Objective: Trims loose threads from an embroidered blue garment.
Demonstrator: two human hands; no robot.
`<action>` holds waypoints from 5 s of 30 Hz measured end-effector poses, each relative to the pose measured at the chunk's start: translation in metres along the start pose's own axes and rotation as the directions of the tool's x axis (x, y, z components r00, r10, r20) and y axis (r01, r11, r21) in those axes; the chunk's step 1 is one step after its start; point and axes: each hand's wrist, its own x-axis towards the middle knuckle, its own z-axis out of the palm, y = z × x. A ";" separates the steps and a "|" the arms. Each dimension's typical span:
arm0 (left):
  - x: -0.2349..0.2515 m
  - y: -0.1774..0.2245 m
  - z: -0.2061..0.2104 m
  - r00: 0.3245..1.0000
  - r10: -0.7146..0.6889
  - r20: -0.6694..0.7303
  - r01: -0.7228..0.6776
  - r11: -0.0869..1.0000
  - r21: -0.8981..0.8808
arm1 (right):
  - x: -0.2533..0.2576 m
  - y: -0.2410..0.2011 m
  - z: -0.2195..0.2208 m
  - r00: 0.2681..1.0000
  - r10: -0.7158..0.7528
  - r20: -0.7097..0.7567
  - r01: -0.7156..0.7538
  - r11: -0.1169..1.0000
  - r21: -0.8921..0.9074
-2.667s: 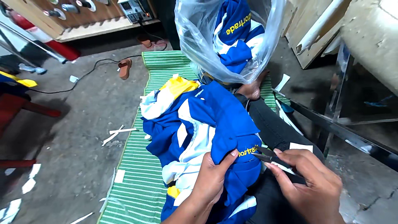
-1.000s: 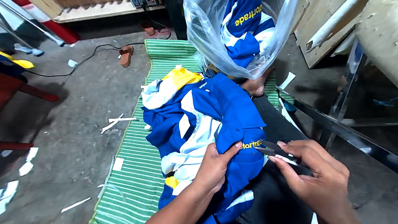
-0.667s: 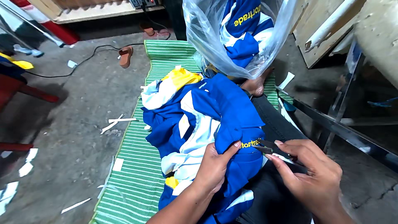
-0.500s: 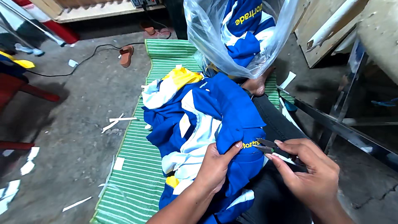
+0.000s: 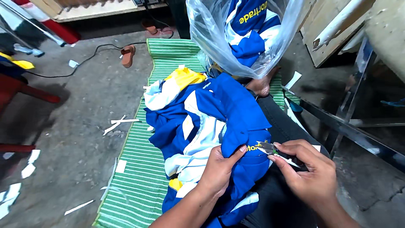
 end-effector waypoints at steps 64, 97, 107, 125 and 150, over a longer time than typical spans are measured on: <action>0.000 -0.003 0.003 0.999 -0.043 -0.028 0.042 0.998 -0.041 | -0.014 -0.015 -0.006 0.998 -0.003 -0.066 -0.015 0.962 -0.273; 0.000 -0.003 0.002 0.999 -0.037 -0.025 0.036 0.998 -0.058 | -0.012 -0.012 -0.002 0.997 0.000 -0.083 -0.019 0.974 -0.224; 0.001 -0.004 0.002 0.999 -0.047 -0.026 0.045 0.996 -0.076 | -0.012 -0.014 -0.003 0.995 -0.039 -0.088 0.013 0.961 -0.277; 0.003 -0.006 -0.001 0.998 -0.061 -0.024 0.060 0.997 -0.041 | -0.007 0.001 0.002 1.000 0.011 -0.026 -0.015 0.991 -0.130; 0.007 -0.003 0.004 0.995 -0.102 0.008 0.103 0.994 -0.036 | 0.022 0.007 -0.034 0.971 -0.018 0.240 0.055 0.987 -0.150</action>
